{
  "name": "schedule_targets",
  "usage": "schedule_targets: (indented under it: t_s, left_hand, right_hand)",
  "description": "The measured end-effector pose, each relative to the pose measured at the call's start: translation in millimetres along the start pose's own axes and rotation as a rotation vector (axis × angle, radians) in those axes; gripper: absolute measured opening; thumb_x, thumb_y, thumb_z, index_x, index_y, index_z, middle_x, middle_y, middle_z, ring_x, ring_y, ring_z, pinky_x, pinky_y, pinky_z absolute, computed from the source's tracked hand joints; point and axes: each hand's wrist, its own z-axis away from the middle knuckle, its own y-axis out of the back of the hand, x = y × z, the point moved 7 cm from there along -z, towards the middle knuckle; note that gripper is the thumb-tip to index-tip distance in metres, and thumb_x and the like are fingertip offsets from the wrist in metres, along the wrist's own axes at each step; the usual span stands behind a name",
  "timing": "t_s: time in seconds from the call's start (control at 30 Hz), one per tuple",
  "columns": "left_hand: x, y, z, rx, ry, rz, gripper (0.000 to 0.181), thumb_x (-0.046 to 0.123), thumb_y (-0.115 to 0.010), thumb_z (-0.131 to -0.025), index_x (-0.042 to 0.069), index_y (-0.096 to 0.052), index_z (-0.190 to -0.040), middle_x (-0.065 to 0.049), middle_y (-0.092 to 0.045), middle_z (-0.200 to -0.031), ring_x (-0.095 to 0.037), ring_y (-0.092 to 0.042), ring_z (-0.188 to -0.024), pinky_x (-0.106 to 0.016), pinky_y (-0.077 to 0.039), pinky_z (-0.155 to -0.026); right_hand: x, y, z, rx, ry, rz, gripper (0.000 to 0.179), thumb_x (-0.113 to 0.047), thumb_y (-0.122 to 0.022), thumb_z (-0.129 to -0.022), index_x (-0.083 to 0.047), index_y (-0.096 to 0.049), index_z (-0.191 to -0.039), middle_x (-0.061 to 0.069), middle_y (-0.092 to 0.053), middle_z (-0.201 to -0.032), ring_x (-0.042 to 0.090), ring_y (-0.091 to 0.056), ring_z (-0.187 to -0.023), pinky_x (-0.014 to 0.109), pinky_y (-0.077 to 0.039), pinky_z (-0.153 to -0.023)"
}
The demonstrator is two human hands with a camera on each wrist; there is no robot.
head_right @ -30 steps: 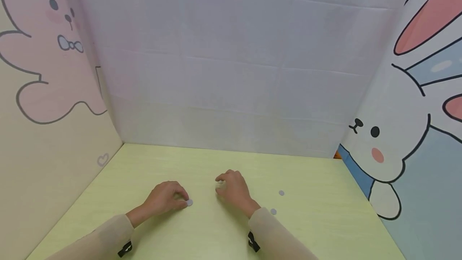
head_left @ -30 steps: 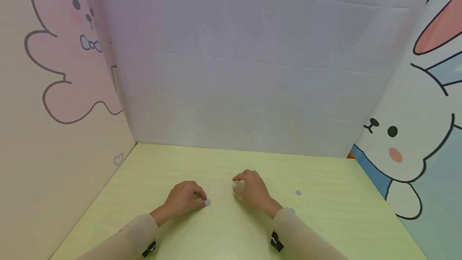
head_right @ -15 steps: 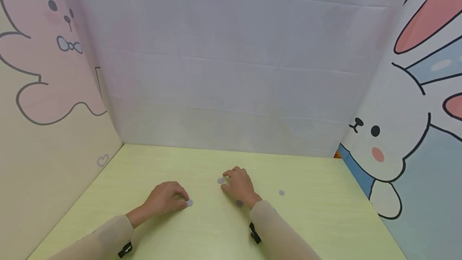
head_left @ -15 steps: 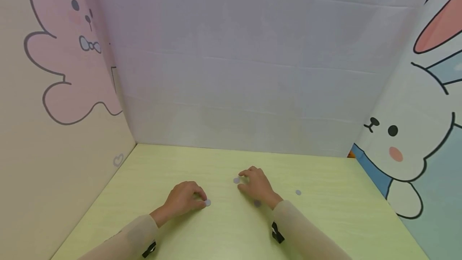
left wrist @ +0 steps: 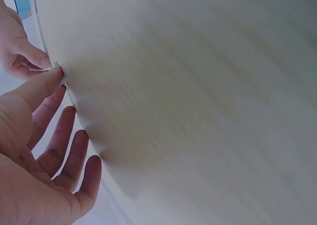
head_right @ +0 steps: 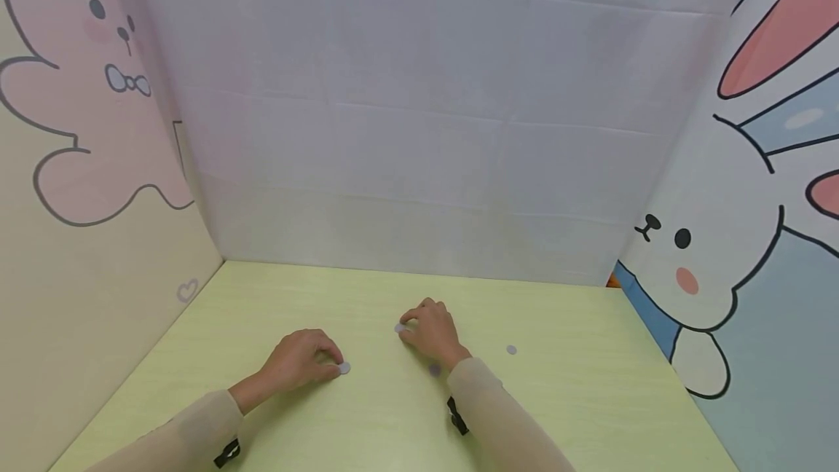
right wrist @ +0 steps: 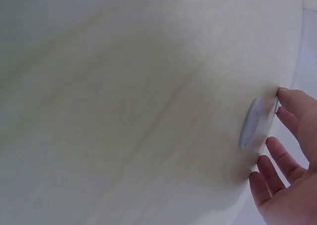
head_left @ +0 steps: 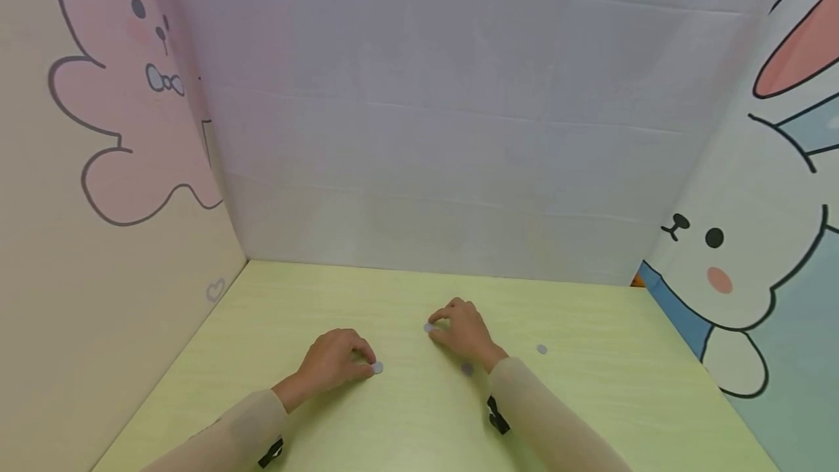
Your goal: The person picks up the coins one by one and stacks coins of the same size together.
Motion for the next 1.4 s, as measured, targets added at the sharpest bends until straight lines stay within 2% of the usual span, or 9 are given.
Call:
schedule_targets:
  t_s: [0.27, 0.73, 0.97, 1.4]
  left_hand:
    - [-0.7, -1.8, -1.3, -0.003, -0.014, -0.003, 0.012, 0.028, -0.093, -0.082, 0.025, -0.083, -0.087, 0.013, -0.074, -0.091, -0.014, -0.065, -0.087, -0.034, -0.049, -0.076]
    - [-1.3, -3.3, -1.5, 0.001, -0.006, -0.013, 0.012, 0.027, -0.094, -0.082, 0.026, -0.082, -0.086, 0.012, -0.074, -0.09, -0.014, -0.063, -0.085, -0.032, -0.048, -0.073]
    - [-1.1, -2.7, -1.4, 0.005, -0.005, -0.016, 0.013, 0.027, -0.094, -0.081, 0.026, -0.082, -0.086, 0.013, -0.074, -0.091, -0.013, -0.063, -0.085, -0.032, -0.047, -0.074]
    - [-1.8, -2.7, -2.8, -0.001, 0.011, -0.021, 0.013, 0.029, -0.094, -0.081, 0.028, -0.082, -0.085, 0.013, -0.074, -0.092, -0.013, -0.064, -0.088, -0.036, -0.05, -0.077]
  right_hand:
    - [2, -2, 1.5, -0.011, -0.014, 0.0, 0.015, -0.029, -0.082, -0.095, -0.02, -0.085, -0.108, 0.008, -0.064, -0.111, 0.027, -0.053, -0.097, 0.042, -0.047, -0.081]
    - [-2, 2, 15.8, -0.025, 0.019, -0.019, 0.013, -0.026, -0.081, -0.096, -0.018, -0.084, -0.105, 0.007, -0.063, -0.108, 0.027, -0.055, -0.099, 0.048, -0.05, -0.088]
    - [-4, 4, 25.9, -0.03, 0.022, -0.014, 0.012, -0.026, -0.081, -0.096, -0.019, -0.084, -0.106, 0.005, -0.062, -0.108, 0.022, -0.052, -0.097, 0.038, -0.046, -0.079]
    - [-12, 6, 43.2, -0.029, 0.043, -0.015, 0.01, -0.025, -0.082, -0.095, -0.018, -0.085, -0.102, 0.003, -0.064, -0.106, 0.02, -0.051, -0.094, 0.037, -0.044, -0.078]
